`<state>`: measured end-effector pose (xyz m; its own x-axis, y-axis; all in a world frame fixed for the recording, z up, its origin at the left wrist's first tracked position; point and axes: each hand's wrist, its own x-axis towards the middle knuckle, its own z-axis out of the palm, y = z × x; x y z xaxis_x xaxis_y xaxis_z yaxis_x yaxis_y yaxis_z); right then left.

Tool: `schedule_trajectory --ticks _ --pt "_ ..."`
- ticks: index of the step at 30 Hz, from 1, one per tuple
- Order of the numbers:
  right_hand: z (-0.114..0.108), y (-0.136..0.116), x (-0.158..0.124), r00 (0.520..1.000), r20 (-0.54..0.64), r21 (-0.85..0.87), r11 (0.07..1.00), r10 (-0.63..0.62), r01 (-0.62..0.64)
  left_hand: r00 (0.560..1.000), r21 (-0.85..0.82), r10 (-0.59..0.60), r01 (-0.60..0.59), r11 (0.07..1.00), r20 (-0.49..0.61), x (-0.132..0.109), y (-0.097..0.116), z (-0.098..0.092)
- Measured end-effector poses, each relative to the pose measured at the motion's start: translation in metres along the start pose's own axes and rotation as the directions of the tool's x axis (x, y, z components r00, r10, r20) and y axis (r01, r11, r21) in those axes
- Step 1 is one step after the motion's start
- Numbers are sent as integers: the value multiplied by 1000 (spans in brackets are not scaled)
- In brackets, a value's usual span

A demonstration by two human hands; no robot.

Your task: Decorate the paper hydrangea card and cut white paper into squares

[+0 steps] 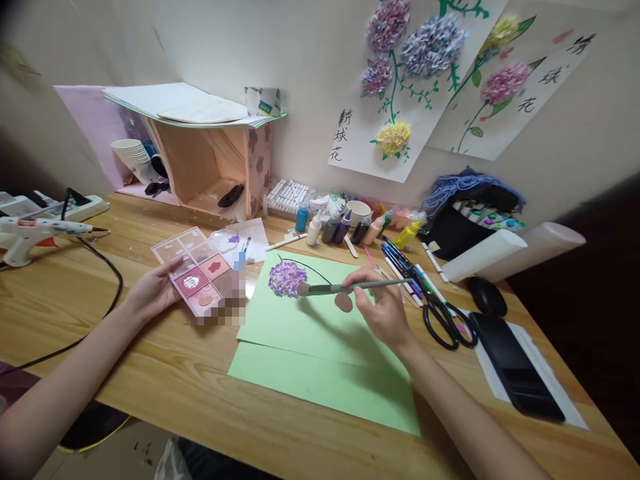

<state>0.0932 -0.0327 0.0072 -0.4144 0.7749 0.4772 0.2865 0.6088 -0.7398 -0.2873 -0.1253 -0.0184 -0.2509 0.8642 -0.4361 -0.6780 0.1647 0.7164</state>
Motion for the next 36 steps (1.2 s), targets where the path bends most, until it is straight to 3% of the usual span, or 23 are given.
schedule_trajectory --ticks 4,8,11,13,18,21,25,29,36 --pt "-4 4 -7 974 100 -158 964 -201 215 1000 35 9 -9 999 5 -1 1 2" --pt "-1 8 -4 965 49 -173 949 -259 263 1000 53 13 -14 998 10 0 1 1" --pt "-1 9 -3 937 123 -133 930 -328 343 1000 55 22 -23 998 12 2 1 -2" --pt "-2 9 -4 923 108 -157 910 -369 383 1000 48 27 -27 998 8 2 1 -3" --pt "-2 12 -6 927 123 -131 920 -354 369 1000 40 20 -20 999 -1 3 1 -3" --pt "-3 13 -5 945 41 -179 928 -326 328 1000 32 22 -22 999 3 2 0 -3" --pt "-3 10 -4 937 103 -139 928 -335 347 1000 29 27 -27 999 1 2 -1 -3" --pt "2 -1 1 922 2 -168 909 -387 382 999 17 33 -33 999 -2 2 -1 -3" --pt "35 -30 16 876 177 9 891 -449 455 1000 7 6 -6 1000 9 0 0 -1"
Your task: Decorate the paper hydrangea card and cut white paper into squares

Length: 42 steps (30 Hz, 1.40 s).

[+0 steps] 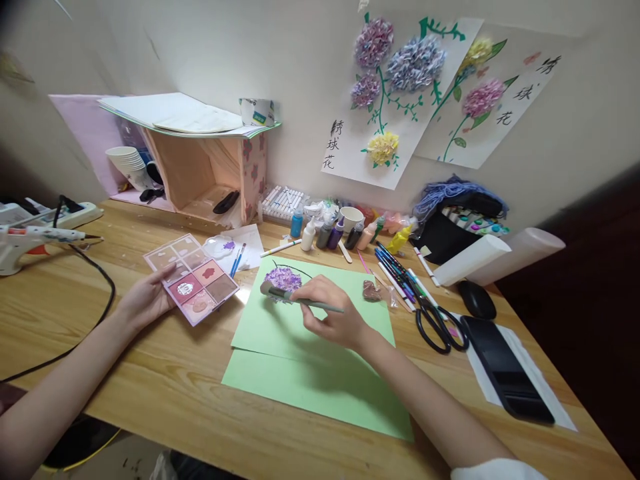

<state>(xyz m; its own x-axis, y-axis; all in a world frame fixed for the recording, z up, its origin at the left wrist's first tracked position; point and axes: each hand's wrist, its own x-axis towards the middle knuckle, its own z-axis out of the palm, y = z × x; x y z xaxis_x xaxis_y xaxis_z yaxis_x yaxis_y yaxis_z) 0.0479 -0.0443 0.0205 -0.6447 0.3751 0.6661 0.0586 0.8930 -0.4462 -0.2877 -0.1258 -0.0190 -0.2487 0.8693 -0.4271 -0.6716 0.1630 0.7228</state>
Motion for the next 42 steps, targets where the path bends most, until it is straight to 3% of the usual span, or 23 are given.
schedule_trajectory --ticks 4,6,13,17,24,27,32,35,39,42 --pt "15 -6 20 996 -69 31 998 58 -56 1000 -50 -13 13 999 0 -1 -2 1" --pt "24 -9 31 996 -46 64 995 82 -79 1000 -57 -14 14 998 5 -2 -3 2" --pt "51 -9 58 960 272 186 976 62 -116 997 21 -32 30 999 74 -7 -9 5" --pt "51 -6 62 970 225 184 974 88 -132 992 15 -53 51 999 111 -9 -11 6" --pt "46 -4 64 961 275 201 976 32 -90 975 -16 -83 88 996 205 -7 -11 0" --pt "42 -2 61 947 321 196 978 -3 -63 981 -17 -68 72 997 184 -6 -11 -2" --pt "35 0 60 959 283 185 981 -1 -54 970 -31 -110 119 992 219 -8 -10 0" --pt "33 -1 60 944 330 183 982 -16 -47 981 -19 -102 107 994 165 -7 -10 0" --pt "32 -1 57 969 215 196 966 126 -169 987 -24 -112 116 993 116 -7 -9 1" --pt "33 6 53 929 84 395 844 360 -363 984 -37 -116 122 992 135 -8 -8 1"
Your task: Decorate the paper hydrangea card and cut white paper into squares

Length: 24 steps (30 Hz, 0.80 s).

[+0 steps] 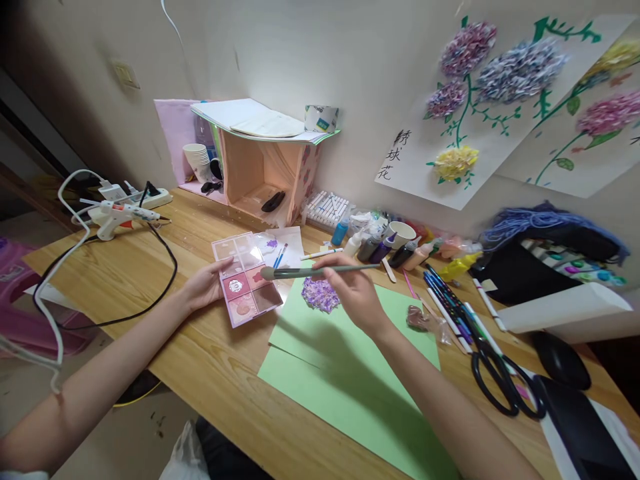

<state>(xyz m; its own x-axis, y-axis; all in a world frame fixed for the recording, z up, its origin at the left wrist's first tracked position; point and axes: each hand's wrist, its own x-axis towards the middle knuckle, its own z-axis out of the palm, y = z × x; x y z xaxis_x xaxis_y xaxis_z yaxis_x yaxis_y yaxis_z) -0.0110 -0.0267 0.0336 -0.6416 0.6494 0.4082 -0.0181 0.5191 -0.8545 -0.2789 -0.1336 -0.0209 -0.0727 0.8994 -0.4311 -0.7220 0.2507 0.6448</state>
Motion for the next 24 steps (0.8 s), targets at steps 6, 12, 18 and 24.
schedule_trajectory --ticks 6,12,18,24 --pt "-14 28 -5 948 -136 297 925 288 -238 1000 0 9 -9 1000 -22 1 0 0" --pt "-35 19 -24 979 -186 -171 979 82 -115 992 -7 70 -71 997 -101 6 4 -4" --pt "-34 4 -25 933 314 -475 822 -175 314 980 -46 113 -122 991 -162 7 7 -4" --pt "-33 -11 -14 869 417 -444 774 -267 451 983 -56 115 -124 991 -143 7 7 -3"
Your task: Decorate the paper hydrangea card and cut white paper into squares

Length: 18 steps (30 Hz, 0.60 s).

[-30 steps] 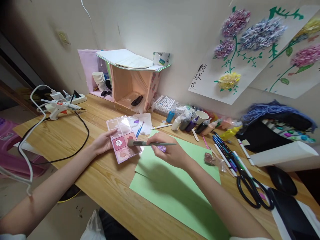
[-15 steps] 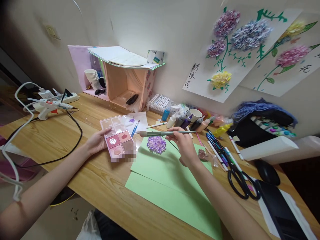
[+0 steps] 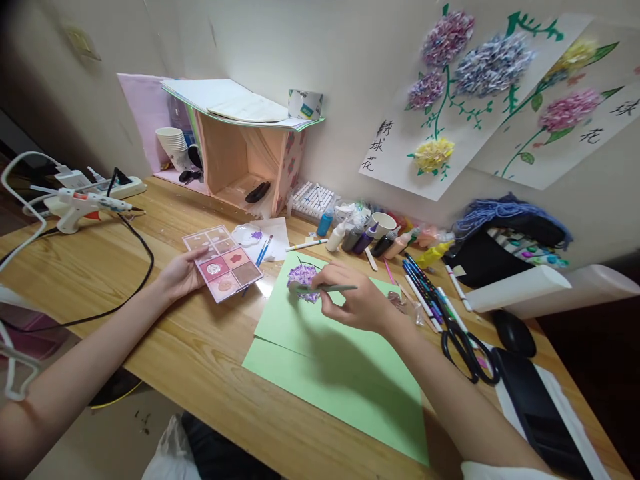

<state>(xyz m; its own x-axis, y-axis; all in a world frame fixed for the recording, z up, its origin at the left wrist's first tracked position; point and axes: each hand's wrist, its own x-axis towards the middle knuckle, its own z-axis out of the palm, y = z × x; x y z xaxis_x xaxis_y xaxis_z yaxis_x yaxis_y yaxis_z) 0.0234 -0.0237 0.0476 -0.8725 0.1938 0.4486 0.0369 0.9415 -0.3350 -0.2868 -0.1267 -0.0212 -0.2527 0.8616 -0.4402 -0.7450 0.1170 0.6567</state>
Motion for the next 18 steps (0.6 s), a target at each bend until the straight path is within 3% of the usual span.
schedule_trajectory --ticks 6,11,16,18 --pt "-8 -6 3 994 91 29 998 -66 64 1000 8 2 -2 1000 15 -1 0 1" --pt "-10 -3 -5 992 119 37 999 -37 32 1000 19 6 -6 1000 -3 -1 0 2" --pt "-9 3 1 999 -35 -10 1000 -8 7 1000 14 9 -9 1000 8 -2 0 3" --pt "-8 7 9 992 -111 1 998 64 -64 1000 9 8 -8 1000 2 -2 0 3"
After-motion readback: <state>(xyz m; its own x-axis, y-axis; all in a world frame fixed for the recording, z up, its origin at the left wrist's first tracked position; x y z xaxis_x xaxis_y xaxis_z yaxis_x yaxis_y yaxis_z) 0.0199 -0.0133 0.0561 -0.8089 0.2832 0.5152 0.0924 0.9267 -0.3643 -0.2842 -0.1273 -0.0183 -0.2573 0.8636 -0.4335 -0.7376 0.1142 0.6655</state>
